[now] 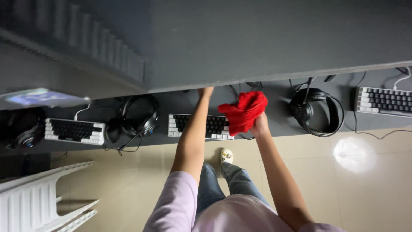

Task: The person wipes a computer mouse, headphones, and a keyboard with a red cloth. They lift and turn each item to wipe different sides and surfaces, then place them back on the desk.

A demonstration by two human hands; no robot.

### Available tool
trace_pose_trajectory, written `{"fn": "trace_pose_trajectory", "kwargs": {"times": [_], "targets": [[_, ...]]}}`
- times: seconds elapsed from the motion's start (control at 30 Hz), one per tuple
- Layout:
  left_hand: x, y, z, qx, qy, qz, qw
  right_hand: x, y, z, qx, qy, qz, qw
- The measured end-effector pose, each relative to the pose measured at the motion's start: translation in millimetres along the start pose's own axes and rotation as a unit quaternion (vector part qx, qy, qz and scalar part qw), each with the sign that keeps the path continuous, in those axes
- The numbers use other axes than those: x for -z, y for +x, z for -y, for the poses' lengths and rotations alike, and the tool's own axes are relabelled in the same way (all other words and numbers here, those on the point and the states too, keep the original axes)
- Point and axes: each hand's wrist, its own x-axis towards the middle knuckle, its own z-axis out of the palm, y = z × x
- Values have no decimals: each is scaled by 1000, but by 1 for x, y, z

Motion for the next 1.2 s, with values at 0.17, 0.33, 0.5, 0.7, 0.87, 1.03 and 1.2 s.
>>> {"fn": "trace_pose_trajectory", "kwargs": {"times": [0.17,0.33,0.5,0.7,0.87,1.03,1.2], "targets": [[-43,30,36,93,-222,113,964,10,22,-13,-47,15,-24,998],[-60,22,50,174,-222,159,946,17,38,-25,-38,-15,-22,999],[-36,-9,34,-4,-73,89,993,-4,38,-21,-43,-40,-25,998],[83,-99,-110,-81,-117,-25,989,-18,74,-23,4,-49,27,998],[137,-150,-154,-247,28,8,969,36,133,-49,-14,-218,48,975],[143,-165,-136,-250,73,56,964,21,143,-45,-84,-243,33,966],[143,-162,-132,-276,89,83,953,44,211,-75,-141,-308,-35,940]]}}
